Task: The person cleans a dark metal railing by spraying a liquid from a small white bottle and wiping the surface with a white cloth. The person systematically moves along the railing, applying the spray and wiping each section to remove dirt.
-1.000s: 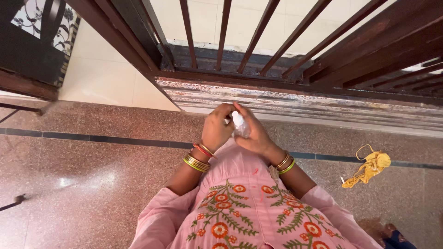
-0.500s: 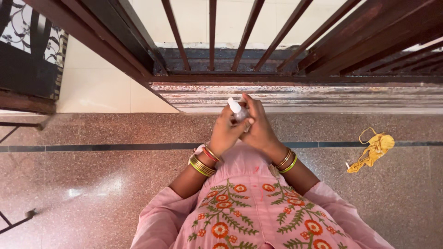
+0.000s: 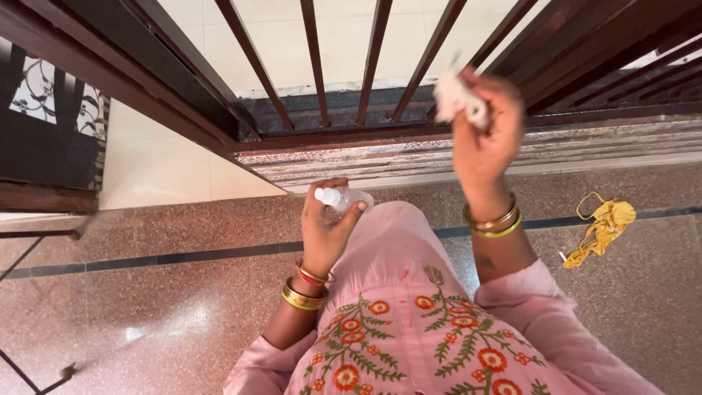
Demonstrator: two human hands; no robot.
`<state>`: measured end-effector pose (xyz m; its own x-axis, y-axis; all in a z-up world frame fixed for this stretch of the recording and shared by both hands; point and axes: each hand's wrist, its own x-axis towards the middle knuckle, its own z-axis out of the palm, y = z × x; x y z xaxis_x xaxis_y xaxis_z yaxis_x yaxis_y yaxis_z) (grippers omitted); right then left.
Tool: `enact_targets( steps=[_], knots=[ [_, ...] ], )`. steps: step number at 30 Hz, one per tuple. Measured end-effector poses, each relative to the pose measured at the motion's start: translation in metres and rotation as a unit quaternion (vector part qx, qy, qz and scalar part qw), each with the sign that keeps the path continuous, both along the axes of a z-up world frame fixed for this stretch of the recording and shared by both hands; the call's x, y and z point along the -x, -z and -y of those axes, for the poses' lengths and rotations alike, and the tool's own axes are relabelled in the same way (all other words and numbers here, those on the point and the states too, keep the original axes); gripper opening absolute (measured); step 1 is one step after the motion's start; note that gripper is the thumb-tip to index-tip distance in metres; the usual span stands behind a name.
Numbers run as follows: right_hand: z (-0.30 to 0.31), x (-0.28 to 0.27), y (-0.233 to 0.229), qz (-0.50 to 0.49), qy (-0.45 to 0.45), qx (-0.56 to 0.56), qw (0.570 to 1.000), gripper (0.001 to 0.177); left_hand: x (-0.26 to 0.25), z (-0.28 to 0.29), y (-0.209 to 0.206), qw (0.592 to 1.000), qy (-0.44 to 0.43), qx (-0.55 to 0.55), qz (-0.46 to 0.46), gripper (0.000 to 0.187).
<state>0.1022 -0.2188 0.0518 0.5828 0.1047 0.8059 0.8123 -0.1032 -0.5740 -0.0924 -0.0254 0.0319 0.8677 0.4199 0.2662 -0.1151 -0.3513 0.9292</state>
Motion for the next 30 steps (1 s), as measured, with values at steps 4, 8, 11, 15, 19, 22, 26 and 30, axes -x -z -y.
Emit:
enact_targets(
  steps=[4, 8, 11, 15, 19, 22, 26, 30],
  knots=[
    [-0.003, -0.036, -0.066, 0.303, 0.254, 0.045, 0.917, 0.019, 0.011, 0.004, -0.005, 1.0, -0.013, -0.004, -0.024, 0.042],
    [-0.003, -0.037, -0.113, 0.412, 0.329, 0.149, 0.836, 0.01, 0.022, 0.003, -0.005, 0.999, -0.029, -0.031, -0.023, 0.041],
    [-0.008, -0.035, -0.118, 0.383, 0.368, 0.243, 0.812, 0.013, 0.03, -0.001, -0.003, 0.999, -0.037, -0.01, -0.02, 0.039],
    [-0.001, -0.029, -0.087, 0.344, 0.378, 0.318, 0.799, 0.033, 0.038, -0.008, -0.001, 0.998, -0.064, -0.022, -0.02, 0.039],
    [0.007, -0.035, -0.03, 0.279, 0.357, 0.38, 0.806, 0.027, 0.04, -0.011, 0.002, 0.997, -0.077, -0.021, -0.024, 0.038],
    [0.002, -0.037, 0.017, 0.26, 0.354, 0.406, 0.801, 0.022, 0.04, -0.009, 0.002, 0.996, -0.074, -0.041, -0.015, 0.039],
    [0.006, -0.017, 0.058, 0.224, 0.281, 0.451, 0.817, 0.019, 0.039, -0.004, 0.002, 0.997, -0.061, -0.047, 0.003, 0.041],
    [0.0, 0.005, 0.07, 0.133, 0.203, 0.43, 0.87, 0.024, 0.042, -0.002, 0.003, 0.998, -0.045, -0.031, -0.022, 0.039]
  ],
)
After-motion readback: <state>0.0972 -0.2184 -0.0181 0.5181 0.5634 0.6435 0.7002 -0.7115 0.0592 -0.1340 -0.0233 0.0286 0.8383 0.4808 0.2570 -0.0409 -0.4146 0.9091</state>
